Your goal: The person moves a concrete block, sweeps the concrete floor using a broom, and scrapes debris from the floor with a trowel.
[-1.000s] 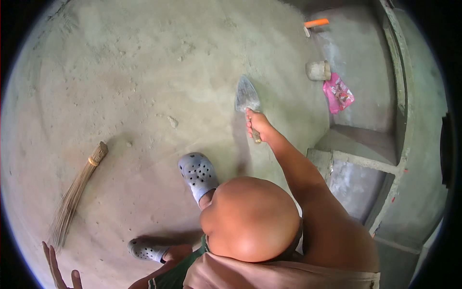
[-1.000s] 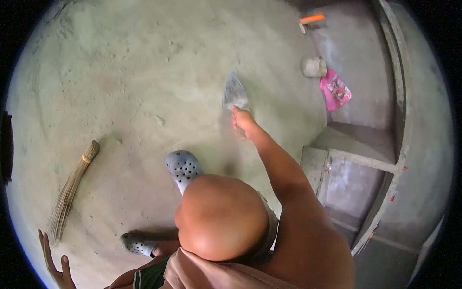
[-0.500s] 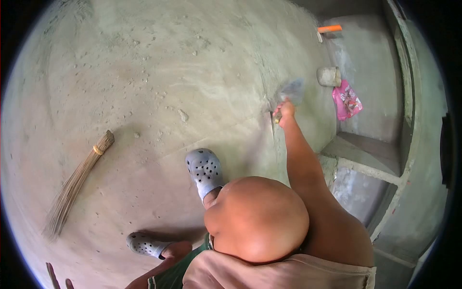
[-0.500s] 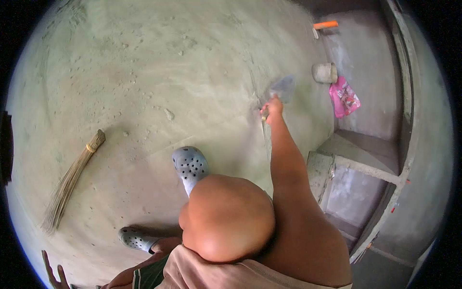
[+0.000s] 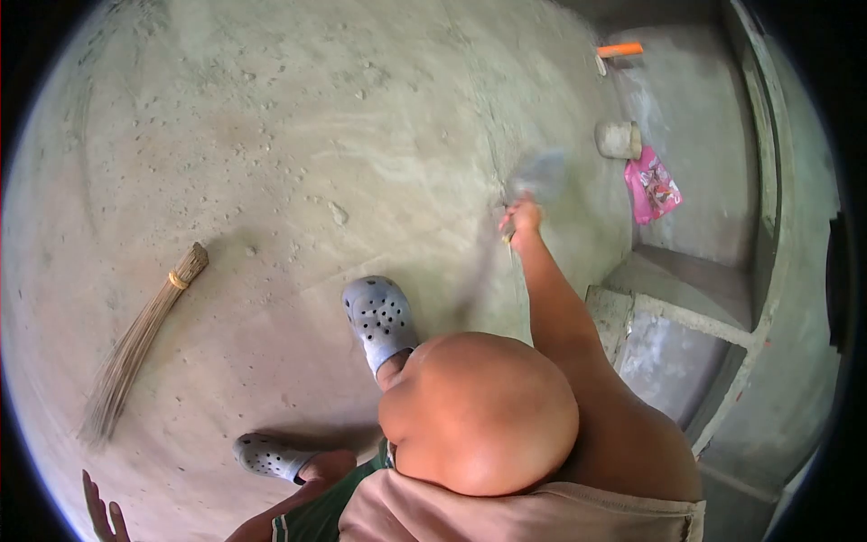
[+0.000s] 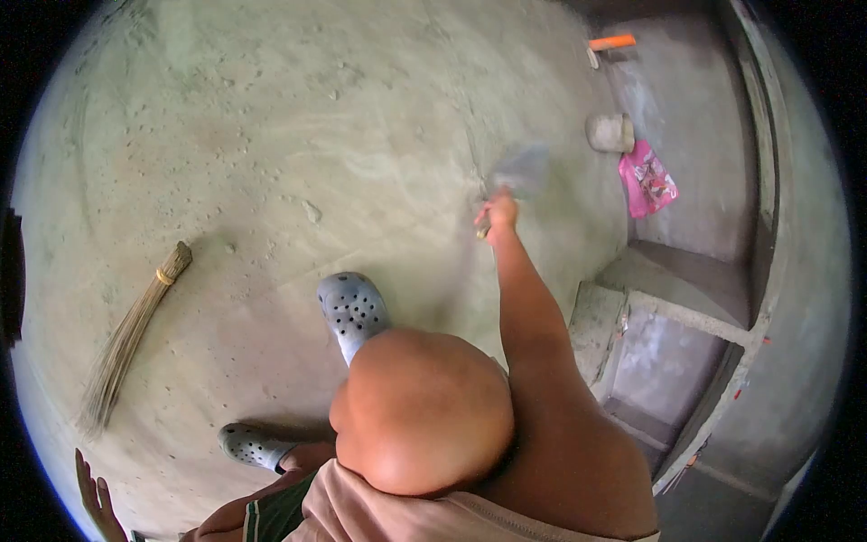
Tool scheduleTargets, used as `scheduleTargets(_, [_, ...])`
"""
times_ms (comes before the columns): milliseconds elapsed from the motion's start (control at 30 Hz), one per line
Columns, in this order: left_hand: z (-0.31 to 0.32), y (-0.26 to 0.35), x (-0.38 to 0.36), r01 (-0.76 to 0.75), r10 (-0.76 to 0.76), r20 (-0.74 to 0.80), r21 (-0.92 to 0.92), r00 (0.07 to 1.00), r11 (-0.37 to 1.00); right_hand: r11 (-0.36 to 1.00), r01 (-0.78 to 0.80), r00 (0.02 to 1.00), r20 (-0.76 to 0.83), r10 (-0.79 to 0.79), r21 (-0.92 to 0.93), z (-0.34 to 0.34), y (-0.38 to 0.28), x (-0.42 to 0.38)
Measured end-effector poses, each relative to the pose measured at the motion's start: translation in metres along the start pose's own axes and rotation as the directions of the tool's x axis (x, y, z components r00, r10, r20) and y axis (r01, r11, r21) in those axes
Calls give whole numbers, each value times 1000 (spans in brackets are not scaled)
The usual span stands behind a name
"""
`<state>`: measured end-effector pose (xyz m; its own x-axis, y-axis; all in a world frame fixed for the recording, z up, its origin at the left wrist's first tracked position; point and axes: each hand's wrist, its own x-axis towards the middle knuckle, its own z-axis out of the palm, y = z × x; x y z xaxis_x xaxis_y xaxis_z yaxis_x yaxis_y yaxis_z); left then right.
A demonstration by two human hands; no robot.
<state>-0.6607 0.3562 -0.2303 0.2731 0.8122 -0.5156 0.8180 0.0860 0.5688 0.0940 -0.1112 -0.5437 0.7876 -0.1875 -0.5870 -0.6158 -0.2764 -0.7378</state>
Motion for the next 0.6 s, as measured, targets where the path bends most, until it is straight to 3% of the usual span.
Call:
scheduleTargets(33, [0, 2, 2, 94, -96, 10, -332, 995, 939, 1000, -1, 1000, -6, 1, 0, 2, -8, -14])
scheduleTargets(67, [0, 6, 5, 90, -89, 18, -329, 996, 940, 968, -84, 987, 113, 113, -237, 1, -21, -27])
scheduleTargets(100, [4, 16, 4, 60, -63, 70, 53, 996, 997, 872, -125, 946, 207, 248, -473, 5, -31, -38])
scheduleTargets(133, [8, 26, 3, -1, -58, 127, 424, 990, 906, 872, -126, 946, 206, 249, -473, 4, -28, -35])
scheduleTargets(167, [10, 36, 3, 1, -60, 126, 425, 990, 905, 955, -101, 983, 118, 139, -278, 6, -23, -33])
scheduleTargets(200, [13, 46, 3, 163, -194, 94, 267, 976, 950, 996, -44, 999, 14, 45, -76, 10, -17, -26])
scheduleTargets(233, [14, 50, 1, 316, -324, 84, 95, 942, 944, 996, -41, 999, 23, 43, -75, 10, -13, -11])
scheduleTargets(267, [8, 37, 0, 318, -326, 79, 97, 942, 943, 998, -42, 999, 29, 44, -48, 5, -7, 2])
scheduleTargets(333, [1, 7, 1, 48, -46, 101, -21, 994, 999, 999, -43, 999, 32, 44, -20, 2, -14, -7])
scheduleTargets(367, [0, 5, 1, 42, -40, 99, -23, 994, 999, 949, -97, 980, 139, 144, -301, 1, -30, -22])
scheduleTargets(400, [4, 12, 0, 24, -38, 81, 161, 996, 987, 818, -106, 940, 212, 269, -566, 4, -40, -34])
scheduleTargets(433, [5, 15, -3, 10, -35, 67, 341, 997, 940, 816, -108, 939, 211, 271, -567, 3, -38, -34])
scheduleTargets(500, [-8, -14, -2, -34, 15, 80, 247, 997, 968, 960, -33, 994, 86, 60, -277, 7, -33, -30])
scheduleTargets(567, [-9, -18, -6, -78, 68, 75, 147, 995, 986, 927, 16, 989, 141, 40, -375, 5, -27, -12])
scheduleTargets(600, [-4, -1, -8, -61, 51, 48, 252, 998, 966, 884, 56, 983, 181, 33, -464, 0, -23, -8])
